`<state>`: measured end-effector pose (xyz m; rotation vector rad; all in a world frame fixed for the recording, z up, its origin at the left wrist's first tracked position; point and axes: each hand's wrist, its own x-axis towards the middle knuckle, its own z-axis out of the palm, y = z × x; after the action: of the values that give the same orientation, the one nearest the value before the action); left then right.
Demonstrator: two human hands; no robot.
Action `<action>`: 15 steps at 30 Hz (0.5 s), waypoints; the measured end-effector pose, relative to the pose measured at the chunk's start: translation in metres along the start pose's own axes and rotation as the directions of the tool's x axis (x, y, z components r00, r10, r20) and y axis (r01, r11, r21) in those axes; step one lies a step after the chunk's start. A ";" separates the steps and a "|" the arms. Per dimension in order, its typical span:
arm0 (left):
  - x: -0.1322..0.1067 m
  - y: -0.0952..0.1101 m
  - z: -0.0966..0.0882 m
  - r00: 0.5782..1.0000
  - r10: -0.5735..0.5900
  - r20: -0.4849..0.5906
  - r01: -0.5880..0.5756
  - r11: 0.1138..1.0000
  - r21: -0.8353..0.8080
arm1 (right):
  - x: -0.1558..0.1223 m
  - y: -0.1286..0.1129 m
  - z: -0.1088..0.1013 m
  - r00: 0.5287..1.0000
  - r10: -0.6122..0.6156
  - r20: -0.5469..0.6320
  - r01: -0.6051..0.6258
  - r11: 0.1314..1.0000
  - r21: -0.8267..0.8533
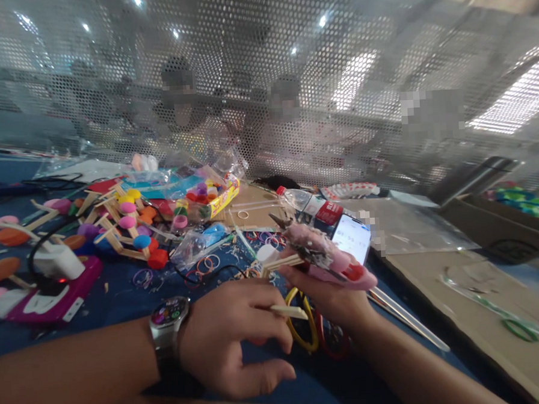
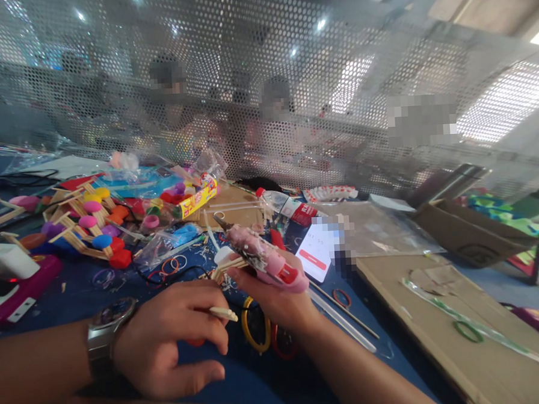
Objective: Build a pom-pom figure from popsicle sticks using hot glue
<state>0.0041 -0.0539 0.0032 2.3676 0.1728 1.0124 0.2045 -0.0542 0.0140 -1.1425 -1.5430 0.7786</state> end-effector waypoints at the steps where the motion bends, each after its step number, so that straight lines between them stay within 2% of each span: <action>1: 0.000 0.000 0.000 1.000 -0.001 -0.002 0.001 1.000 -0.003 | 0.000 0.000 0.000 1.000 -0.010 -0.001 0.010 1.000 -0.013; 6: 0.000 0.001 0.000 1.000 -0.001 -0.008 0.001 1.000 -0.010 | -0.001 0.003 -0.001 0.998 -0.066 -0.026 0.064 0.996 -0.059; 15: -0.001 0.000 0.001 1.000 -0.015 -0.003 0.014 1.000 -0.002 | 0.001 0.000 -0.001 0.998 -0.059 0.022 0.060 0.997 -0.053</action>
<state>0.0036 -0.0548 0.0021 2.3597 0.1898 1.0091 0.2050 -0.0530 0.0151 -1.1256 -1.6164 0.7147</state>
